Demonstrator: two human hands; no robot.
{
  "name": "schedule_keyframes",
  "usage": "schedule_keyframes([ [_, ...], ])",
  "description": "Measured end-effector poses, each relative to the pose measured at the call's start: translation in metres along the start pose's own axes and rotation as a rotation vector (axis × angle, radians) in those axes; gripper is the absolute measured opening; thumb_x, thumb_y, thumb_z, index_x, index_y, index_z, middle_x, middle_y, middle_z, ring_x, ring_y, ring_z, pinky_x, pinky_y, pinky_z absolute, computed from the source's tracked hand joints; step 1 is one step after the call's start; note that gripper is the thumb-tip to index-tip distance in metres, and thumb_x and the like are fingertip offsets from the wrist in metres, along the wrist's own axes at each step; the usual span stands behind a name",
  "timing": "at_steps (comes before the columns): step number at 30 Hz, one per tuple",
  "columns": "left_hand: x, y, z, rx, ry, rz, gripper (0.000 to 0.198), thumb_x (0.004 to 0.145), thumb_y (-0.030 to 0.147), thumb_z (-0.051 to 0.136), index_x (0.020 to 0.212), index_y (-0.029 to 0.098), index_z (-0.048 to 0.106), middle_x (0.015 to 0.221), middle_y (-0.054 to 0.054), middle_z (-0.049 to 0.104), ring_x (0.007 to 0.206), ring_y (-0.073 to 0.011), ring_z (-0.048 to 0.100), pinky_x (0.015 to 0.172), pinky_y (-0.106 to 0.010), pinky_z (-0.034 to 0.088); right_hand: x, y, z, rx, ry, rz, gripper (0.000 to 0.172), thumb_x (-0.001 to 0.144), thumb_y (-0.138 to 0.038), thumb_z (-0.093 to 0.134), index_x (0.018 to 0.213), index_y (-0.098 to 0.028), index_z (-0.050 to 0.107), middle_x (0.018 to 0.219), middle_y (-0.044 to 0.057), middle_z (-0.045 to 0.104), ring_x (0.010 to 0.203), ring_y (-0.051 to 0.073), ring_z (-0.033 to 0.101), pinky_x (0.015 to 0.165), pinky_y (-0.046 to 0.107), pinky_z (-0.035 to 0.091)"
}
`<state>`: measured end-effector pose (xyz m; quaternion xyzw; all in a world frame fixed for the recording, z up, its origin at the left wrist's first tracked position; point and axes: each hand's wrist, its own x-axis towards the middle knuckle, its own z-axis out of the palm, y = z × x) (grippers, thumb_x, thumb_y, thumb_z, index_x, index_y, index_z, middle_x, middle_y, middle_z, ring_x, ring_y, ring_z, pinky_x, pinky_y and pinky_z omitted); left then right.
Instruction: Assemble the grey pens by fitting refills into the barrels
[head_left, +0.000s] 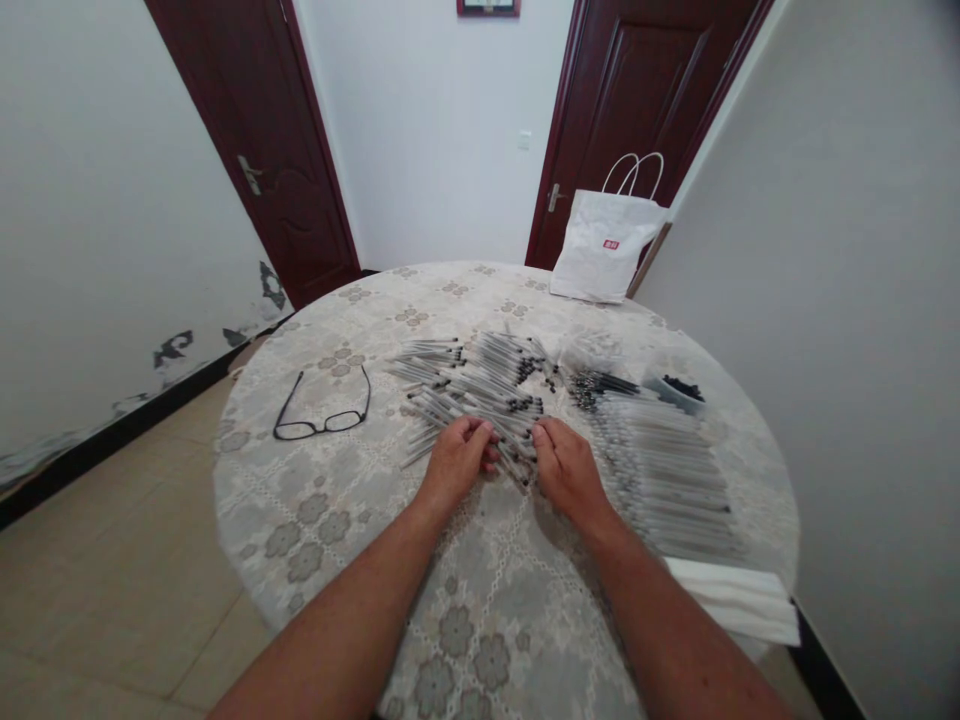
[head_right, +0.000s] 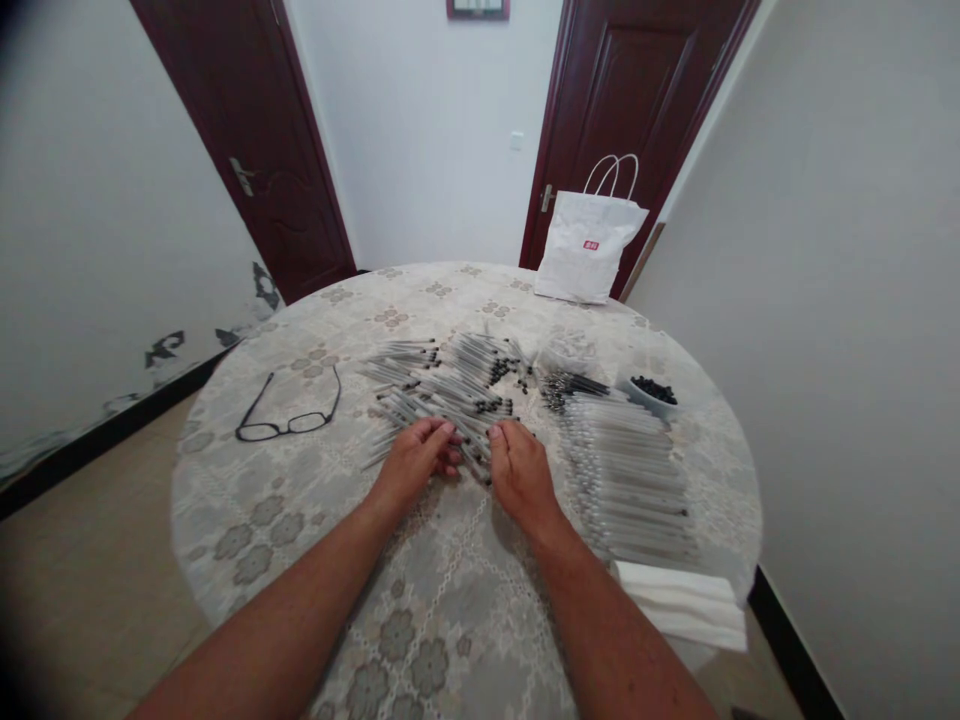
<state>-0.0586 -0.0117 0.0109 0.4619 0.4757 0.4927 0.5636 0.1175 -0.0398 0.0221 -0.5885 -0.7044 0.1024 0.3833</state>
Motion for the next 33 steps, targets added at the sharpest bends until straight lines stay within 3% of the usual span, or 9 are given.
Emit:
schedule_keyframes([
  [6,-0.005,0.007,0.001,-0.162,-0.055,-0.023,0.041,0.078,0.051,0.077,0.097,0.016,0.069,0.089,-0.008,0.073,0.065,-0.0156,0.067,0.052,-0.026,0.057,-0.004,-0.003,0.009,0.321,0.005,0.205,0.045,0.104,-0.05,0.036,0.083,-0.021,0.063,0.068,0.0,0.059,0.065,0.018,0.054,0.06,0.028,0.037],
  [11,-0.002,0.004,0.0,-0.273,-0.065,-0.065,0.043,0.074,0.049,0.082,0.098,0.016,0.069,0.093,-0.007,0.072,0.071,-0.0162,0.069,0.055,-0.027,0.058,-0.005,0.004,0.019,0.576,-0.1,0.273,0.051,0.1,-0.062,0.042,0.081,-0.02,0.065,0.061,-0.001,0.054,0.055,0.015,0.048,0.052,0.027,0.035],
  [16,0.003,0.0,0.001,-0.395,-0.014,-0.093,0.043,0.071,0.046,0.087,0.094,0.015,0.068,0.079,-0.002,0.066,0.064,-0.0128,0.065,0.051,-0.023,0.056,-0.006,0.001,0.021,0.718,-0.16,0.307,0.056,0.096,-0.068,0.046,0.077,-0.019,0.064,0.057,-0.001,0.052,0.05,0.014,0.046,0.048,0.026,0.034],
  [27,0.003,0.001,0.0,-0.39,-0.025,-0.06,0.044,0.071,0.047,0.087,0.095,0.014,0.071,0.081,-0.002,0.067,0.066,-0.0122,0.064,0.053,-0.024,0.057,-0.002,0.0,0.019,0.794,-0.117,0.411,0.055,0.094,-0.069,0.049,0.073,-0.02,0.059,0.053,-0.004,0.048,0.045,0.012,0.042,0.044,0.024,0.03],
  [33,0.003,0.0,0.001,-0.334,0.021,-0.054,0.046,0.069,0.052,0.087,0.089,0.014,0.071,0.077,-0.002,0.065,0.065,-0.0124,0.062,0.054,-0.024,0.056,-0.003,-0.002,0.014,0.566,-0.108,0.24,0.046,0.1,-0.056,0.046,0.075,-0.02,0.061,0.057,-0.002,0.053,0.054,0.014,0.048,0.053,0.026,0.036],
])
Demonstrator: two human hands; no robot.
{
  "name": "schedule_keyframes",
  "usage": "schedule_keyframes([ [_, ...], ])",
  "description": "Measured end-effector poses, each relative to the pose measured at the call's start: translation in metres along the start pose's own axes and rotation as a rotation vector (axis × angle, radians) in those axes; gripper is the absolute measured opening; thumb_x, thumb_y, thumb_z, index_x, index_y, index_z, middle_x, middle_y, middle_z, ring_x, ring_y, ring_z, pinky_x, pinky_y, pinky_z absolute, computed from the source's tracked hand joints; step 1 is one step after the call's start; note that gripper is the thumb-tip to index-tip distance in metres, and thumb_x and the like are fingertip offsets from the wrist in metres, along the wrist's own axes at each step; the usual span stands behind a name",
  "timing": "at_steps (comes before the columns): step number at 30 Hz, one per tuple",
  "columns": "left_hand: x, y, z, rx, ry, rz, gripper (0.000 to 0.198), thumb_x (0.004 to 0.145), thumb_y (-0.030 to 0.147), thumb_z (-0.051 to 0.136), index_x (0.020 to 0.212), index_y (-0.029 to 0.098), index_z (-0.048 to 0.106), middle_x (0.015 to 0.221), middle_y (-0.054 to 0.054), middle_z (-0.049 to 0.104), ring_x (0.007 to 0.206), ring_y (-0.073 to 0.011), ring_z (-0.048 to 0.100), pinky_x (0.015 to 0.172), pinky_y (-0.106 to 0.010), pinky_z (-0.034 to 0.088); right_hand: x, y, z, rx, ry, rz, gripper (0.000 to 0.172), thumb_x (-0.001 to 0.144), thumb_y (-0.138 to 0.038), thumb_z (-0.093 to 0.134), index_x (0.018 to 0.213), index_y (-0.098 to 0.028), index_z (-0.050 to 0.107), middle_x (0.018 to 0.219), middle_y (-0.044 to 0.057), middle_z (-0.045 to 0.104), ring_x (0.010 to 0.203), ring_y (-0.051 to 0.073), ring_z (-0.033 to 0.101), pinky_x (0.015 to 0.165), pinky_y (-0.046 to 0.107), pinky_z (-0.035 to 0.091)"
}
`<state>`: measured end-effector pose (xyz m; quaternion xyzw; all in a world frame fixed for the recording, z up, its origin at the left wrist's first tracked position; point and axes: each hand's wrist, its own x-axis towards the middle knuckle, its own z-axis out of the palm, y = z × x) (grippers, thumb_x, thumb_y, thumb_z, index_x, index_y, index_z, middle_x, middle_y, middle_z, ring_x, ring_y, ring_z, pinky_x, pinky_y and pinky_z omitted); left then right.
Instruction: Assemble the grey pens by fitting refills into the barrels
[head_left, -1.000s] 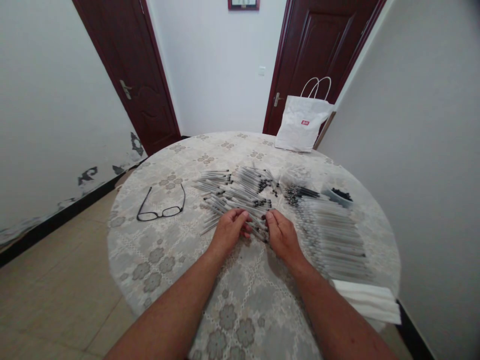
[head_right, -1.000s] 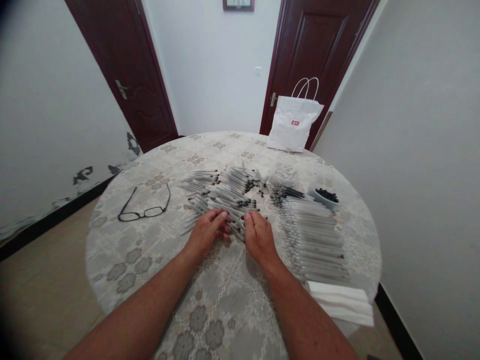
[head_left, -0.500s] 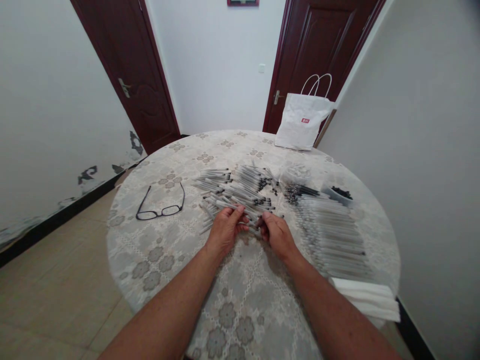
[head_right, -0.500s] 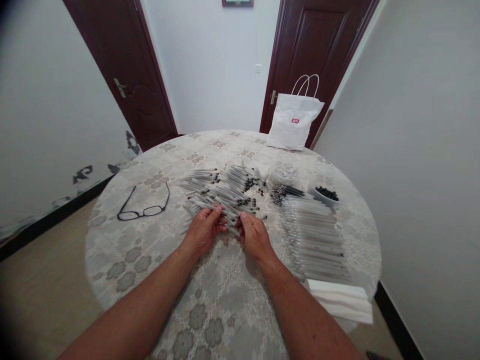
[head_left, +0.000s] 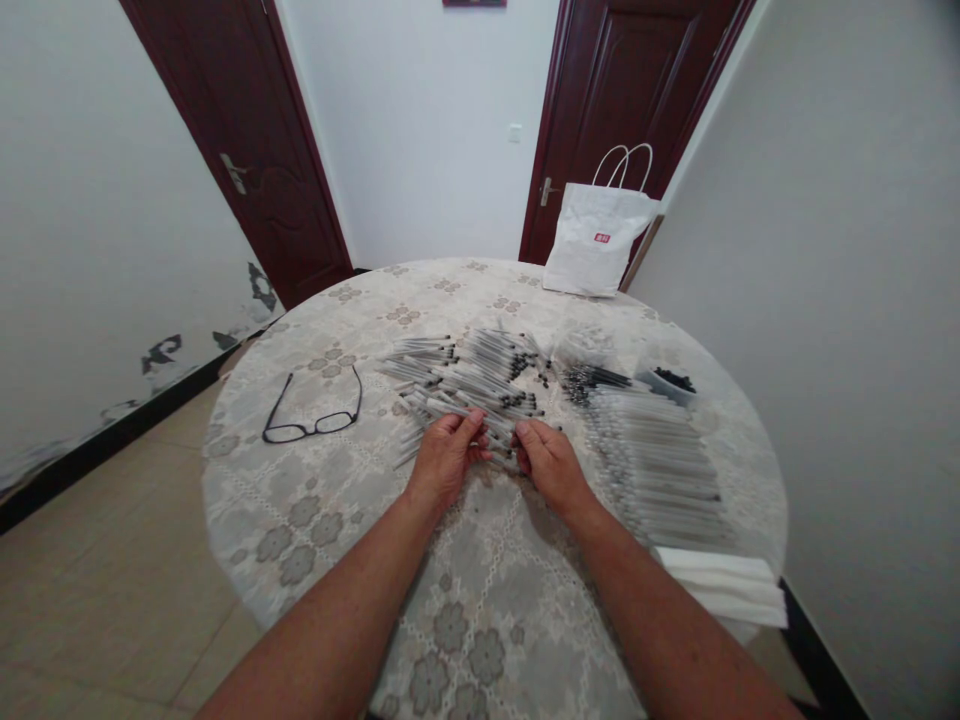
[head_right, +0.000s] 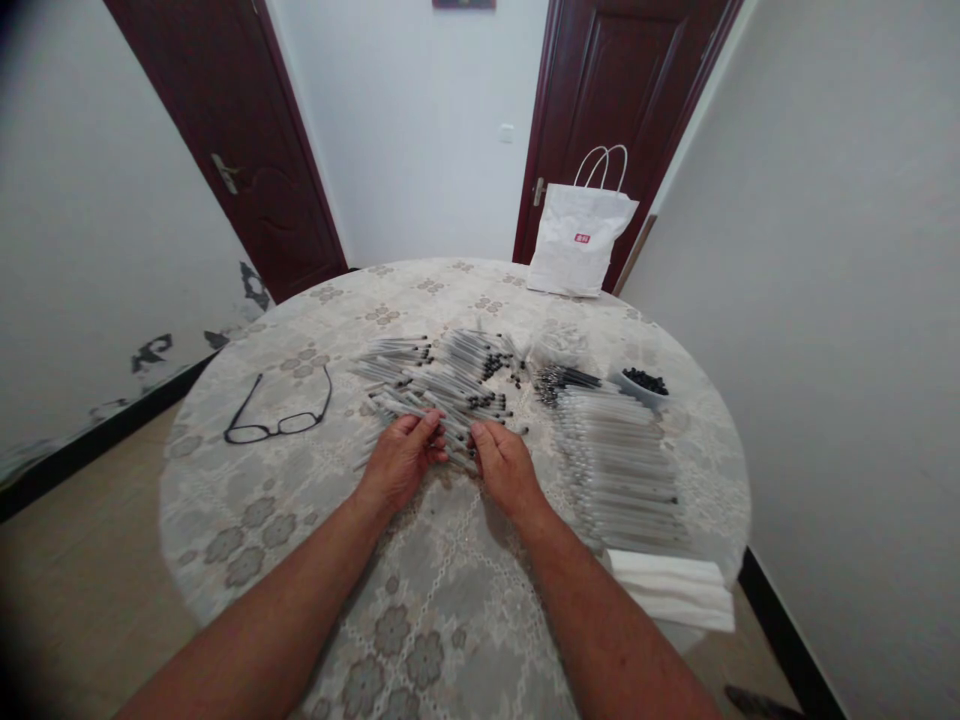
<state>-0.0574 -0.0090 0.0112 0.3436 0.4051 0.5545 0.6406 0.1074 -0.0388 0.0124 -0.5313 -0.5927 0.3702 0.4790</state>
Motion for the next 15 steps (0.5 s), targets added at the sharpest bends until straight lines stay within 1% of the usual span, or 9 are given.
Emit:
schedule_keyframes([
  [3,0.0,0.001,0.0,0.006,0.031,0.024,0.047,0.067,0.055,0.087,0.082,0.015,0.069,0.074,-0.001,0.064,0.062,-0.0115,0.061,0.056,-0.025,0.056,-0.002,-0.004,0.0,-0.092,0.023,-0.093,0.033,0.097,-0.047,0.053,0.083,-0.02,0.065,0.072,0.001,0.063,0.068,0.017,0.055,0.064,0.027,0.042],
  [5,0.0,0.002,0.001,0.004,0.038,0.04,0.048,0.066,0.056,0.087,0.08,0.015,0.067,0.072,0.0,0.062,0.061,-0.0112,0.06,0.057,-0.026,0.056,-0.003,-0.005,0.001,-0.093,0.052,-0.119,0.025,0.093,-0.044,0.06,0.094,-0.02,0.067,0.084,0.003,0.068,0.077,0.018,0.059,0.073,0.028,0.045],
  [7,0.0,0.003,0.001,0.006,0.045,0.053,0.048,0.066,0.057,0.087,0.077,0.015,0.066,0.071,0.0,0.061,0.061,-0.0116,0.059,0.057,-0.026,0.056,-0.003,-0.004,0.002,-0.069,0.076,-0.114,0.029,0.092,-0.045,0.062,0.106,-0.02,0.067,0.091,0.003,0.069,0.08,0.018,0.061,0.076,0.029,0.047],
  [8,0.0,0.003,0.001,0.008,0.049,0.058,0.048,0.066,0.057,0.086,0.077,0.015,0.066,0.071,0.0,0.061,0.061,-0.0119,0.059,0.057,-0.026,0.056,-0.003,-0.002,0.002,-0.061,0.082,-0.102,0.03,0.094,-0.047,0.06,0.107,-0.02,0.066,0.09,0.003,0.068,0.078,0.018,0.06,0.074,0.029,0.047],
  [10,0.0,0.003,0.001,0.013,0.054,0.062,0.049,0.067,0.057,0.086,0.078,0.014,0.066,0.071,-0.001,0.062,0.063,-0.0126,0.06,0.057,-0.027,0.056,-0.002,0.001,0.002,-0.055,0.07,-0.064,0.036,0.099,-0.051,0.049,0.098,-0.02,0.066,0.08,0.002,0.065,0.07,0.017,0.057,0.066,0.028,0.044],
  [12,0.0,0.003,0.001,0.018,0.046,0.064,0.048,0.067,0.056,0.086,0.081,0.013,0.068,0.072,-0.001,0.063,0.064,-0.013,0.06,0.058,-0.027,0.057,-0.001,0.004,0.002,-0.073,0.044,-0.033,0.046,0.102,-0.054,0.04,0.083,-0.02,0.063,0.068,0.001,0.06,0.064,0.017,0.053,0.059,0.028,0.04],
  [13,0.0,0.003,0.001,0.022,0.039,0.062,0.048,0.068,0.056,0.085,0.083,0.013,0.068,0.072,-0.001,0.063,0.064,-0.0131,0.06,0.058,-0.026,0.057,-0.001,0.005,0.002,-0.089,0.033,-0.029,0.048,0.102,-0.055,0.039,0.077,-0.02,0.061,0.064,0.0,0.057,0.062,0.017,0.052,0.058,0.028,0.038],
  [15,0.0,0.003,0.001,0.029,0.031,0.057,0.047,0.068,0.054,0.085,0.085,0.013,0.069,0.073,-0.002,0.063,0.065,-0.0131,0.06,0.058,-0.026,0.057,0.0,0.005,0.002,-0.112,0.022,-0.039,0.045,0.101,-0.053,0.044,0.073,-0.021,0.059,0.063,0.0,0.056,0.063,0.017,0.051,0.058,0.028,0.038],
])
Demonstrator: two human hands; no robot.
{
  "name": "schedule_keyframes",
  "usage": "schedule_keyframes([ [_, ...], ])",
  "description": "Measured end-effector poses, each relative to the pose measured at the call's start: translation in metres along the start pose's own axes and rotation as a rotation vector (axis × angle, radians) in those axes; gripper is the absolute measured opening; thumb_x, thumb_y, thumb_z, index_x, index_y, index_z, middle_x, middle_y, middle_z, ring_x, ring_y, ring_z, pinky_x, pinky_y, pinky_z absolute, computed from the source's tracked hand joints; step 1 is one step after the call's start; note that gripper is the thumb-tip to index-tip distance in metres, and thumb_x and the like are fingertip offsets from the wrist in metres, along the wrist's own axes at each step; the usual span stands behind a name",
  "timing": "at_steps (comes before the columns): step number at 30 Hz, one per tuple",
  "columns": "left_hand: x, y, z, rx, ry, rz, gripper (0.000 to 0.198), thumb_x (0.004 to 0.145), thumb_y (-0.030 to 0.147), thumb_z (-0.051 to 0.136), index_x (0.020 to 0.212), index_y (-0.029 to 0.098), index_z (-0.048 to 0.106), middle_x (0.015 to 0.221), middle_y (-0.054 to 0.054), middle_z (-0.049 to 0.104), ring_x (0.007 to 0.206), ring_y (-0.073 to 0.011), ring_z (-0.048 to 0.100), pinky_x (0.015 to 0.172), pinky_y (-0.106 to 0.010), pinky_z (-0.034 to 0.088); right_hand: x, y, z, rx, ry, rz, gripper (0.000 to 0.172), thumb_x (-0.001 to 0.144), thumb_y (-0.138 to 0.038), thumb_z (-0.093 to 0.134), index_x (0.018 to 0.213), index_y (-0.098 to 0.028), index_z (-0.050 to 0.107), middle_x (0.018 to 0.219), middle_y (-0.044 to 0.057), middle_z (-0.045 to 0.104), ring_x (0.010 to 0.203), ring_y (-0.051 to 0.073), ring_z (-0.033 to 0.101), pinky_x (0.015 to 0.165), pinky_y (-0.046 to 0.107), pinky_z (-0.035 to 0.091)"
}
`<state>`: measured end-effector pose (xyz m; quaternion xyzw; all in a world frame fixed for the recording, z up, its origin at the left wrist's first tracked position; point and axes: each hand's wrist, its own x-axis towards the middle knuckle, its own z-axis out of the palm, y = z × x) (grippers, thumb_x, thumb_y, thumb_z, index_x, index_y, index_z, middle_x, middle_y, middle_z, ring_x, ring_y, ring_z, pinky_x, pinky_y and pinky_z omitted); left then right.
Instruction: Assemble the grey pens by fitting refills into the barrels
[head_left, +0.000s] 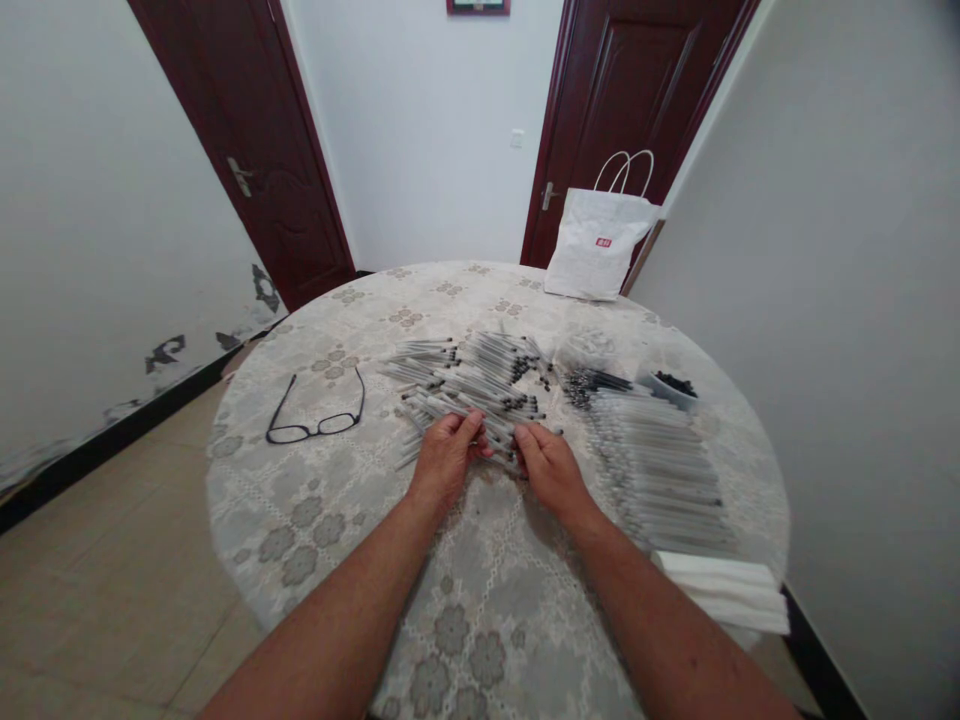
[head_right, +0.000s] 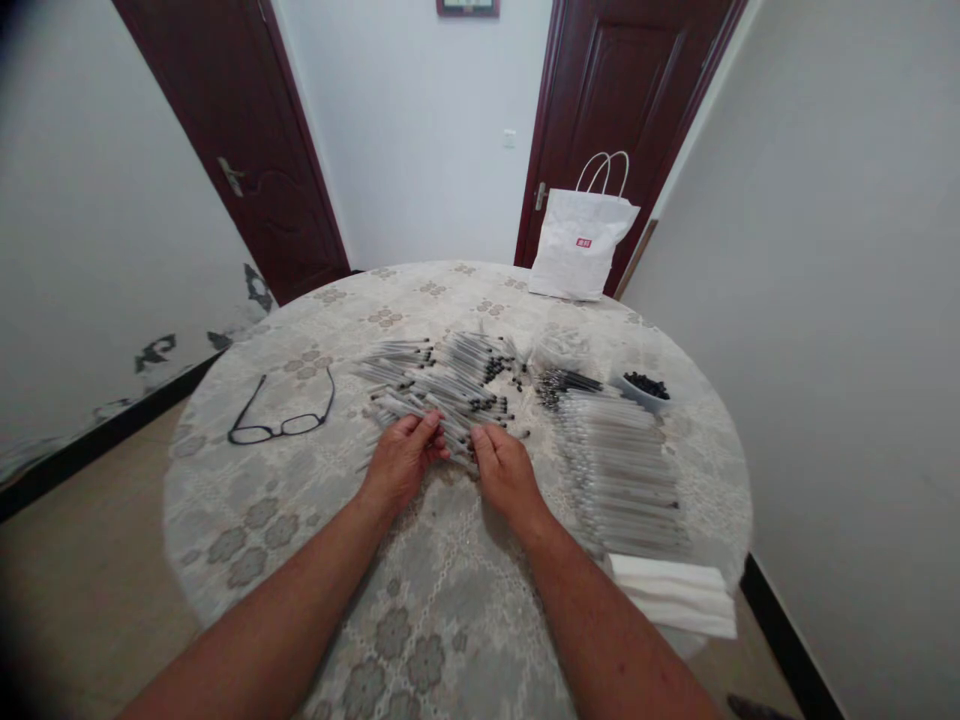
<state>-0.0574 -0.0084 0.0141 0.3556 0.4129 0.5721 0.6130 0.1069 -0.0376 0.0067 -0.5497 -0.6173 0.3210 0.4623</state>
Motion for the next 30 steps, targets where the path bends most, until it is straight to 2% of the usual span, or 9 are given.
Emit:
schedule_keyframes([
  [4,0.0002,0.0,-0.0002,-0.015,0.019,0.003,0.046,0.068,0.052,0.086,0.086,0.012,0.07,0.074,-0.002,0.064,0.065,-0.0132,0.061,0.057,-0.026,0.057,0.0005,-0.0014,0.0005,0.068,0.045,-0.028,0.025,0.093,-0.045,0.061,0.098,-0.021,0.066,0.084,0.002,0.066,0.075,0.018,0.059,0.07,0.028,0.045],
  [6,0.0002,-0.0001,-0.0001,-0.024,0.023,0.001,0.047,0.068,0.052,0.086,0.087,0.012,0.07,0.075,-0.002,0.065,0.066,-0.0135,0.061,0.057,-0.026,0.057,0.0001,-0.0012,0.0006,0.113,0.073,-0.016,0.033,0.089,-0.045,0.066,0.112,-0.021,0.064,0.092,0.002,0.068,0.075,0.017,0.059,0.069,0.028,0.046],
  [13,0.0013,-0.0017,-0.0008,0.01,0.009,-0.009,0.048,0.069,0.052,0.085,0.093,0.013,0.071,0.074,-0.001,0.063,0.068,-0.0142,0.061,0.056,-0.026,0.056,0.0025,0.0049,0.0006,0.095,-0.019,0.074,0.047,0.099,-0.058,0.044,0.075,-0.021,0.061,0.063,0.0,0.057,0.057,0.016,0.05,0.053,0.027,0.038],
  [17,0.002,-0.0024,-0.0019,0.02,0.015,-0.006,0.048,0.069,0.054,0.084,0.09,0.013,0.071,0.076,-0.002,0.064,0.068,-0.0146,0.061,0.056,-0.026,0.056,0.0027,0.0032,0.0017,0.112,0.034,0.011,0.025,0.09,-0.045,0.064,0.097,-0.022,0.065,0.084,0.001,0.065,0.069,0.016,0.056,0.062,0.026,0.043],
  [19,0.0017,-0.0019,-0.0016,0.012,0.018,-0.005,0.048,0.069,0.053,0.084,0.091,0.013,0.071,0.076,-0.002,0.064,0.068,-0.0145,0.061,0.056,-0.026,0.057,0.0017,0.0016,0.0017,0.185,0.055,0.03,0.034,0.088,-0.045,0.066,0.114,-0.023,0.062,0.092,0.001,0.066,0.066,0.014,0.056,0.059,0.025,0.043],
  [21,0.0009,-0.0009,-0.0009,0.01,0.016,-0.006,0.048,0.07,0.052,0.084,0.093,0.013,0.071,0.076,-0.002,0.063,0.069,-0.0144,0.061,0.056,-0.026,0.057,0.0011,0.001,0.0012,0.234,0.047,0.078,0.036,0.093,-0.053,0.058,0.112,-0.023,0.062,0.087,0.001,0.065,0.059,0.014,0.053,0.053,0.026,0.041],
  [26,-0.0006,0.0011,0.0007,0.016,0.014,-0.006,0.047,0.069,0.052,0.084,0.093,0.013,0.071,0.076,-0.002,0.063,0.069,-0.0147,0.061,0.054,-0.025,0.056,0.0028,0.0033,0.0007,0.186,-0.009,0.114,0.047,0.098,-0.06,0.046,0.075,-0.021,0.059,0.063,-0.001,0.056,0.053,0.014,0.049,0.049,0.026,0.036],
  [28,-0.0006,0.0013,0.0008,0.019,0.019,-0.001,0.046,0.069,0.052,0.084,0.091,0.013,0.071,0.076,-0.002,0.063,0.07,-0.015,0.061,0.055,-0.025,0.056,0.0032,0.0028,0.0011,0.189,-0.013,0.083,0.034,0.093,-0.053,0.059,0.083,-0.021,0.062,0.068,-0.001,0.058,0.056,0.014,0.05,0.051,0.026,0.037],
  [30,-0.0004,0.0013,0.0007,0.017,0.022,0.004,0.045,0.07,0.052,0.083,0.09,0.014,0.07,0.077,-0.002,0.064,0.07,-0.0151,0.061,0.055,-0.026,0.056,0.0026,0.0008,0.0016,0.255,0.004,0.071,0.03,0.088,-0.047,0.067,0.105,-0.023,0.063,0.08,-0.001,0.062,0.058,0.013,0.051,0.052,0.025,0.039],
])
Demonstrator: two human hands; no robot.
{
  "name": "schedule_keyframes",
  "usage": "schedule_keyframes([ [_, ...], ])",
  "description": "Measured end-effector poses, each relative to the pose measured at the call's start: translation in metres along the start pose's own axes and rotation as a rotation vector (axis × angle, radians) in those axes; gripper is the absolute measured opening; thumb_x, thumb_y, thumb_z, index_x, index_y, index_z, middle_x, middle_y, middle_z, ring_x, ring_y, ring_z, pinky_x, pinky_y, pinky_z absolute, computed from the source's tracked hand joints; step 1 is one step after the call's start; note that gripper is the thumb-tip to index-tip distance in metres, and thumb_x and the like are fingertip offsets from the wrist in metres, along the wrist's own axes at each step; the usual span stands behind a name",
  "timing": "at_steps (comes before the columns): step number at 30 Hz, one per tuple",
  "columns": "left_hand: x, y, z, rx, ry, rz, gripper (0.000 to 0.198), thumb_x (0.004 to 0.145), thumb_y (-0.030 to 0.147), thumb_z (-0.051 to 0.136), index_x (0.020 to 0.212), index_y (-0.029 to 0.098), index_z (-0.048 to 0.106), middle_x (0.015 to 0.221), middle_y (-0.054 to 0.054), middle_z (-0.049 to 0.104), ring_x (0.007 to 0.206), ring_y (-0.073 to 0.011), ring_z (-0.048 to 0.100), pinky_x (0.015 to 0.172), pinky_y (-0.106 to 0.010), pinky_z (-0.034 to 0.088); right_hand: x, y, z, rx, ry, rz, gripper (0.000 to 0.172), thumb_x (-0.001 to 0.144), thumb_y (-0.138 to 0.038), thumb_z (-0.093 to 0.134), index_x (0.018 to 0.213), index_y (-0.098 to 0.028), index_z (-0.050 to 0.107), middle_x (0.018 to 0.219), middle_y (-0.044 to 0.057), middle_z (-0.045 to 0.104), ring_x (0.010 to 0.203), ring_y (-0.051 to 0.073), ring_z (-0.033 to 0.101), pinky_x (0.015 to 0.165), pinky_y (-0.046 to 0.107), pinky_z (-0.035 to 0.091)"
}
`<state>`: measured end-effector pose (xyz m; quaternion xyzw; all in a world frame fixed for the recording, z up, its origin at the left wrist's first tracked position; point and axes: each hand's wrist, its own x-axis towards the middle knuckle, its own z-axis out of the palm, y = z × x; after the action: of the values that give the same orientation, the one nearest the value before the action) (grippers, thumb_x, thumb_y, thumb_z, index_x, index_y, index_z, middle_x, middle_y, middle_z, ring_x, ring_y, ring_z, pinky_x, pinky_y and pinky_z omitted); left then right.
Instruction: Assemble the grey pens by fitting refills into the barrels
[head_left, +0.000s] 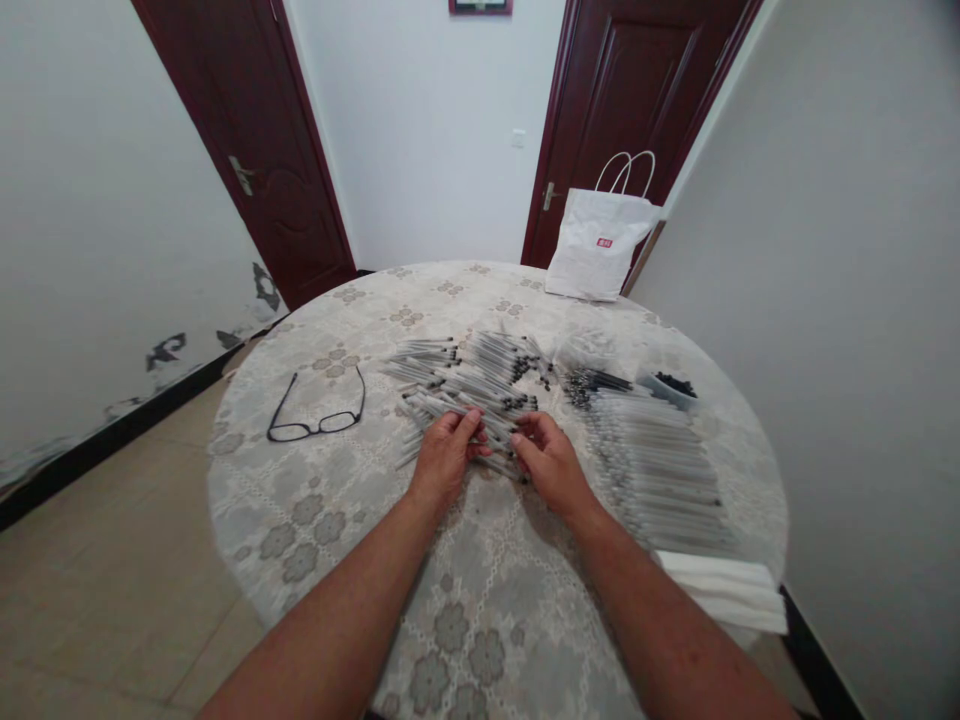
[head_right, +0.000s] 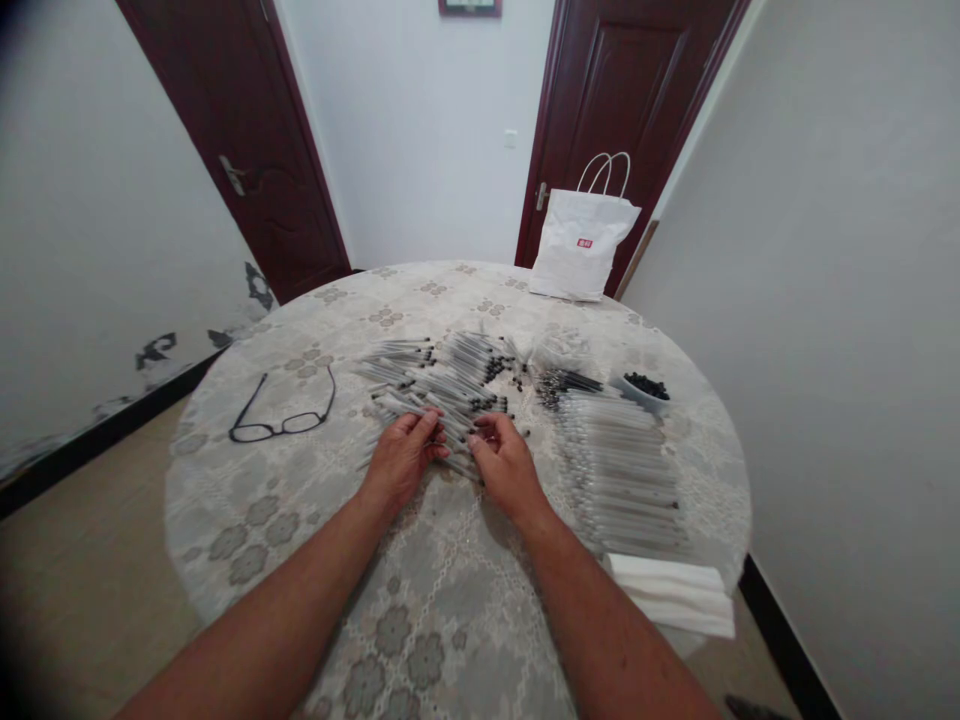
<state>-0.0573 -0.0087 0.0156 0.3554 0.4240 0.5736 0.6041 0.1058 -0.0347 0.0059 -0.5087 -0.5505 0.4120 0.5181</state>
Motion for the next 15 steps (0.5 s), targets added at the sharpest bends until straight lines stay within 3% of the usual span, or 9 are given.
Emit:
schedule_keyframes([
  [3,0.0002,-0.0004,-0.0002,0.002,-0.01,0.002,0.045,0.071,0.051,0.082,0.093,0.013,0.071,0.077,-0.002,0.063,0.07,-0.015,0.061,0.055,-0.026,0.056,-0.0014,-0.0022,0.0009,0.071,0.006,0.032,0.04,0.092,-0.051,0.061,0.121,-0.024,0.059,0.085,-0.001,0.064,0.054,0.012,0.051,0.05,0.025,0.04],
  [6,0.0004,-0.0016,-0.001,0.01,-0.009,0.003,0.045,0.072,0.051,0.082,0.094,0.013,0.071,0.077,-0.002,0.063,0.071,-0.0152,0.061,0.055,-0.025,0.056,-0.001,-0.0011,0.0003,0.034,-0.013,0.06,0.043,0.098,-0.06,0.047,0.095,-0.021,0.064,0.074,0.0,0.063,0.051,0.013,0.05,0.047,0.026,0.037],
  [9,0.001,-0.0027,-0.002,0.013,-0.009,0.005,0.045,0.073,0.051,0.082,0.095,0.013,0.071,0.078,-0.002,0.063,0.072,-0.0153,0.061,0.056,-0.025,0.056,0.0002,0.0006,-0.0001,-0.03,-0.031,0.054,0.039,0.094,-0.057,0.056,0.081,-0.02,0.062,0.067,0.0,0.06,0.051,0.013,0.049,0.047,0.025,0.035],
  [11,0.0014,-0.0026,-0.0022,0.009,-0.009,0.007,0.046,0.073,0.052,0.082,0.095,0.013,0.071,0.078,-0.002,0.063,0.072,-0.0153,0.061,0.056,-0.025,0.056,0.0004,0.0005,0.0004,0.014,-0.013,0.044,0.031,0.088,-0.05,0.067,0.098,-0.021,0.064,0.076,-0.001,0.063,0.053,0.012,0.05,0.048,0.025,0.037],
  [13,0.0013,-0.0019,-0.0017,0.006,-0.009,0.006,0.046,0.073,0.051,0.082,0.096,0.014,0.071,0.078,-0.002,0.063,0.072,-0.0154,0.061,0.055,-0.025,0.056,0.0,-0.0003,0.0012,0.092,0.002,0.045,0.042,0.087,-0.048,0.068,0.119,-0.023,0.059,0.086,0.0,0.066,0.053,0.011,0.051,0.048,0.024,0.039],
  [15,0.0007,-0.0009,-0.0009,0.006,-0.008,0.005,0.046,0.072,0.051,0.082,0.096,0.014,0.071,0.078,-0.002,0.063,0.072,-0.0154,0.061,0.054,-0.025,0.056,-0.0003,-0.0008,0.0016,0.111,-0.009,0.063,0.043,0.093,-0.053,0.059,0.122,-0.023,0.058,0.087,0.001,0.066,0.051,0.011,0.051,0.047,0.025,0.039],
])
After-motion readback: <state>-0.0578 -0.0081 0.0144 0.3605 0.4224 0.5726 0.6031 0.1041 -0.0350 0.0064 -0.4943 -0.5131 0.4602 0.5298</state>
